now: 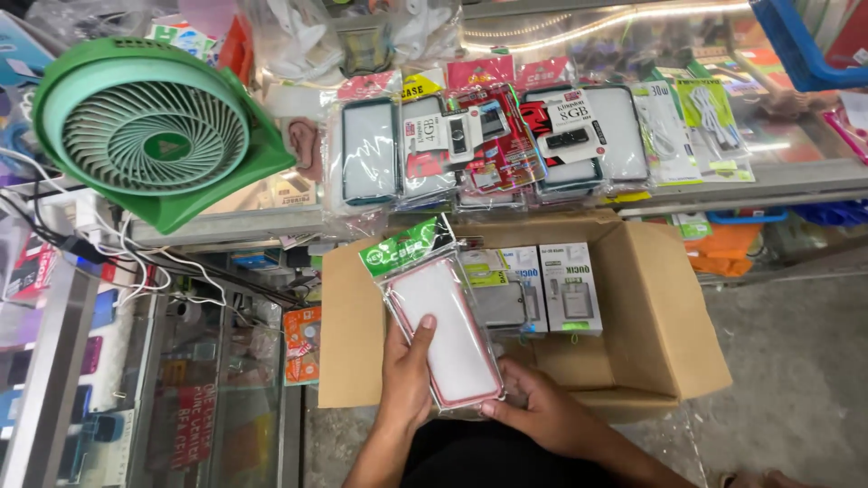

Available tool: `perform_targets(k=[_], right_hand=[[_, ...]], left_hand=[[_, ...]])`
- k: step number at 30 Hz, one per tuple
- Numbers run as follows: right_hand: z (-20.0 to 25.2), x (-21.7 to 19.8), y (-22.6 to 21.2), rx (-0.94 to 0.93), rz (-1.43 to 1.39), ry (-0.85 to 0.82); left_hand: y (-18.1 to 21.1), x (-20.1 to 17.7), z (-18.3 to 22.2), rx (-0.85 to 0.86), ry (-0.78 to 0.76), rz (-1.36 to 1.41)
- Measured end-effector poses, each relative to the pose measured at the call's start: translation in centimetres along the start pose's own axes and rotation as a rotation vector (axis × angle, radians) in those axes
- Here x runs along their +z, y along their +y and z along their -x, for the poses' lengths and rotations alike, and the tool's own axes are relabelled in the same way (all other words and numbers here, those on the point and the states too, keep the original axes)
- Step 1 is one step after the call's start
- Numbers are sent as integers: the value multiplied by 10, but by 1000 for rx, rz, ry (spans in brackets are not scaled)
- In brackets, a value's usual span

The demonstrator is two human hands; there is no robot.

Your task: The recorder is seen unboxing and organizing phone cases and data cables on a store counter.

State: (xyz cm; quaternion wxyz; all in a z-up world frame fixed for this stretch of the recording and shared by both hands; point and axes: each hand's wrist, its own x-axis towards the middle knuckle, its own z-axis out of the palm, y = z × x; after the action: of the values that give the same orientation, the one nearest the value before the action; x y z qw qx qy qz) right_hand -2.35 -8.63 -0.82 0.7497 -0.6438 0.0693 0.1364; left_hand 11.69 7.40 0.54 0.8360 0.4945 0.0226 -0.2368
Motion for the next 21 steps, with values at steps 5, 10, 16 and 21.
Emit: perform_targets(k=[5,10,16,21], right_hand=[[6,-15,-14,-33,2,-134],[-8,-32,36,-96,-417,-318],[-17,-16,27,62,-665,-265],[-17,-18,28,108,-721,-213]], left_hand=[[7,5,9,-8,10,33],[-3,-5,12,-29,64,135],[-10,0,19,42,40,86],[-12,-1,23,81,44,96]])
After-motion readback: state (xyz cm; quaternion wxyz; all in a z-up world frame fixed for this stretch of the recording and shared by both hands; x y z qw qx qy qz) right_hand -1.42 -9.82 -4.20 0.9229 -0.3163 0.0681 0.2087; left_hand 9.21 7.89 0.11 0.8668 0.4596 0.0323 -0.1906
